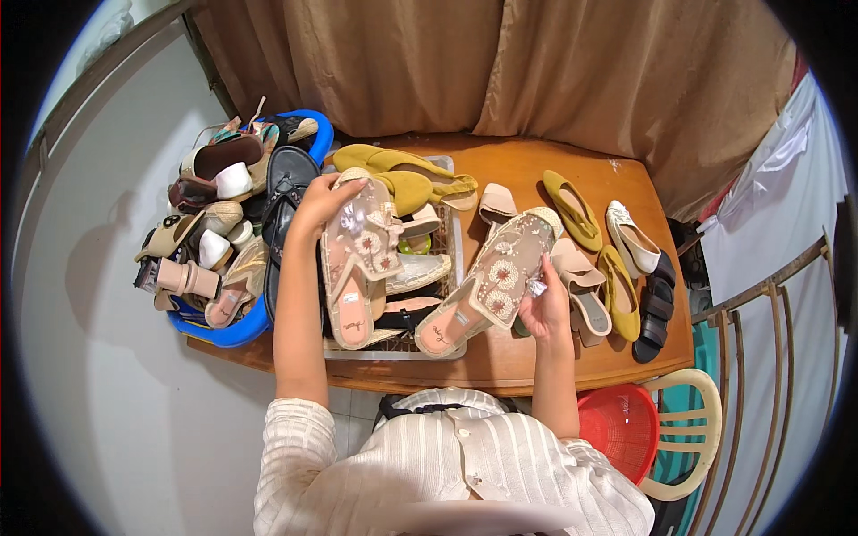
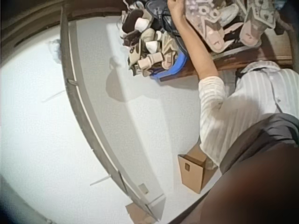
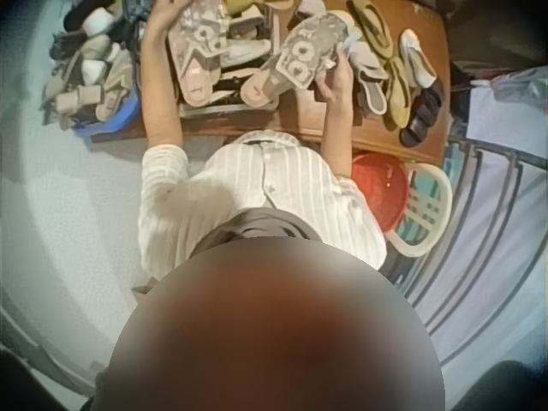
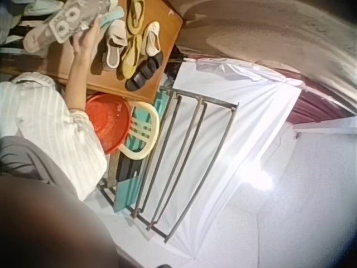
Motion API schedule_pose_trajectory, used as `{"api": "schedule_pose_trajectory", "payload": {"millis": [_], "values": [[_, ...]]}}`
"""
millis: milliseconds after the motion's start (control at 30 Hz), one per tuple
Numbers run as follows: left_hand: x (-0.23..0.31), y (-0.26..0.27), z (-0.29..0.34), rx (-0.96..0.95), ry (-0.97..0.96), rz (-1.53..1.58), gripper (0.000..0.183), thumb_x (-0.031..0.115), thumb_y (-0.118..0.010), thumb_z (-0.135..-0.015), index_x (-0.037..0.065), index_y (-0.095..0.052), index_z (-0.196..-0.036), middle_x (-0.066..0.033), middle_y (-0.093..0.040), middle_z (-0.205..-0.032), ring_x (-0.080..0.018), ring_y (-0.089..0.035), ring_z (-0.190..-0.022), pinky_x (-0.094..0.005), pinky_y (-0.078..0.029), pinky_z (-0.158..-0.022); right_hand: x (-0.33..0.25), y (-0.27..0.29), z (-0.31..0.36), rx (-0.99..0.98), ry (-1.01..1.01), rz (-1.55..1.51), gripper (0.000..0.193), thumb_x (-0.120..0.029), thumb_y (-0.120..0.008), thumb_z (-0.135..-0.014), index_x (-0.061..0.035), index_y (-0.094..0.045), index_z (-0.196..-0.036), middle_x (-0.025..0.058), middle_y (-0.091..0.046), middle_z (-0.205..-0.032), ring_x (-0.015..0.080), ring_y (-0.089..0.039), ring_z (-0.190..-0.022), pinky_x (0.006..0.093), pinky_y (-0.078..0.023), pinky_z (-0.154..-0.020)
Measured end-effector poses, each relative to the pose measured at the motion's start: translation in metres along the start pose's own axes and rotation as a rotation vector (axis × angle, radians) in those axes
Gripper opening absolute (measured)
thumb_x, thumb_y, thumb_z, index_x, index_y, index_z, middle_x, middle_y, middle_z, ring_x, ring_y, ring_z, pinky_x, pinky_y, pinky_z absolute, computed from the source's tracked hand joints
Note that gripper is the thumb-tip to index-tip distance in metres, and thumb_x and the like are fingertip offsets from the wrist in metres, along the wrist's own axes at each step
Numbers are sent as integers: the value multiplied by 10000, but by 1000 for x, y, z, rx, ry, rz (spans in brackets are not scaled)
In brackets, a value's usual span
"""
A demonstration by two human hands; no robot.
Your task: Sorting through a large pile of various shoes and placing selected ones into a container.
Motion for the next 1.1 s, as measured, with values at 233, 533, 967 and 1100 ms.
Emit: {"api": "schedule_pose_trajectory", "payload": {"millis": [233,533,967,1100], "values": [[35,2,48,-72,-290,535,404,162,-540,-912,127,-368,-1275,-156,-545,-1192,-211,-568,-1025,-348,-497,-842,-30,20,15,-77,114,-82,381,-280,-361,-974,-14,-415,-1242,134,-558,-1171,259,-575,-1047,411,-510,-863],[19,-25,90,349,-403,953,591,468,-448,-922,5,-410,-1287,-125,-485,-1282,-247,-514,-1137,-397,-432,-954,-71,2,45,-22,501,-203,366,-255,-366,-972,-16,-436,-1239,139,-539,-1208,245,-563,-1065,396,-495,-911],[2,-97,123,449,-475,1061,615,575,-480,-852,176,-334,-1297,-87,-455,-1281,-275,-458,-1180,-442,-420,-976,-42,-6,47,-50,700,-184,380,-223,-395,-956,-5,-416,-1266,130,-512,-1240,243,-542,-1090,384,-464,-939],[-13,-119,120,323,-322,1144,673,622,-417,-859,130,-343,-1312,-119,-461,-1276,-285,-475,-1161,-410,-439,-952,-18,-27,50,-89,546,-209,370,-221,-391,-951,-7,-431,-1250,123,-539,-1203,238,-557,-1065,371,-470,-924]]}}
Point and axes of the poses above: each hand's wrist, its own z-axis away from the middle knuckle, its own y-axis out of the back of the hand, x = y × z, the point moved 4 cm from there along -z, towards the middle knuckle
